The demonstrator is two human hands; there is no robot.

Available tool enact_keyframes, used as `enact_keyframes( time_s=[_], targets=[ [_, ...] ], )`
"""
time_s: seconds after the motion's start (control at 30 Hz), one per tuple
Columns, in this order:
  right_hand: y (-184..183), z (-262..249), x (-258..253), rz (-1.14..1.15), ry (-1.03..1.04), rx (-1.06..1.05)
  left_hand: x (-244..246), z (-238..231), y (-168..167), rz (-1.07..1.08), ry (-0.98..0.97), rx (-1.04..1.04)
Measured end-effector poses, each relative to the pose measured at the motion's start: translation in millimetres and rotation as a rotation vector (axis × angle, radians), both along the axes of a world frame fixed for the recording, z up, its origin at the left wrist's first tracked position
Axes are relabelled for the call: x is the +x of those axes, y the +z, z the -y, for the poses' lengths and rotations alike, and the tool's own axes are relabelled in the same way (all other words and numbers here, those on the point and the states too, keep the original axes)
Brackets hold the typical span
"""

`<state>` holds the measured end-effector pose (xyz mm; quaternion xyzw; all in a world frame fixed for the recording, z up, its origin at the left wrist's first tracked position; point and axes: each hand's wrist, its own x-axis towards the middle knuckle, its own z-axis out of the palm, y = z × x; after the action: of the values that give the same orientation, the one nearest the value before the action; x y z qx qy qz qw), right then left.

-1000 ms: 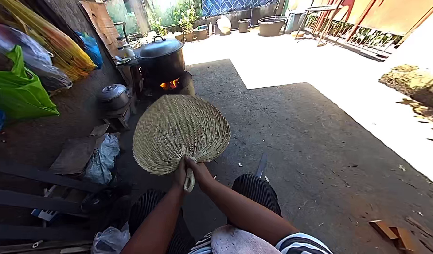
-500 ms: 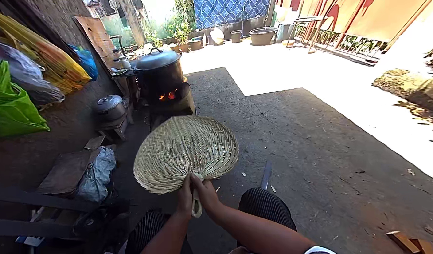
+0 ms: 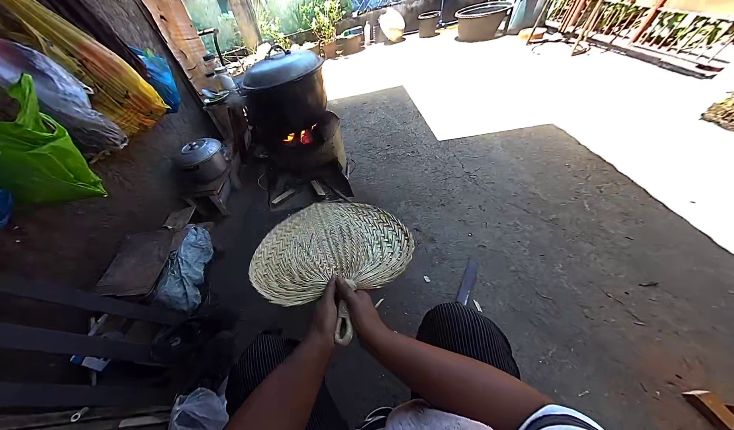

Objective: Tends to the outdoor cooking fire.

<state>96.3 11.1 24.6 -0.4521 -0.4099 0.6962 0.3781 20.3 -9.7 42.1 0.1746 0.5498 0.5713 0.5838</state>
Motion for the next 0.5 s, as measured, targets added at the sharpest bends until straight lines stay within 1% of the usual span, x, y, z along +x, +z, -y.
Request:
enact_keyframes(
  time_s=[0.1,0.13,0.27,0.3,0.4,0.43,0.5],
  targets=[
    [8,2,5,-0.114,-0.016,0.182,5,5,6,-0.034,-0.004,0.145],
    [7,1,7,-0.116,-0.008,0.187,4,4,5,-0.019,-0.016,0.155],
    [-3,-4,5,0.003,-0.001,-0.018,4,-5,-6,0.047,-0.006,0.001],
    [-2,-3,5,-0.002,-0.012,0.002,6,-3,-4,0.029,0.010,0.006],
    [3,-2,7,-0.112,-0.023,0.160,9,0,2,-0.015,0.037,0.112],
    [3,-3,7,-0.121,-0.015,0.163,8,-1,0,-0.012,0.027,0.121],
    [-1,-5,7,-0.078,-0.005,0.063,5,-5,-7,0.010,0.002,0.058]
  ],
)
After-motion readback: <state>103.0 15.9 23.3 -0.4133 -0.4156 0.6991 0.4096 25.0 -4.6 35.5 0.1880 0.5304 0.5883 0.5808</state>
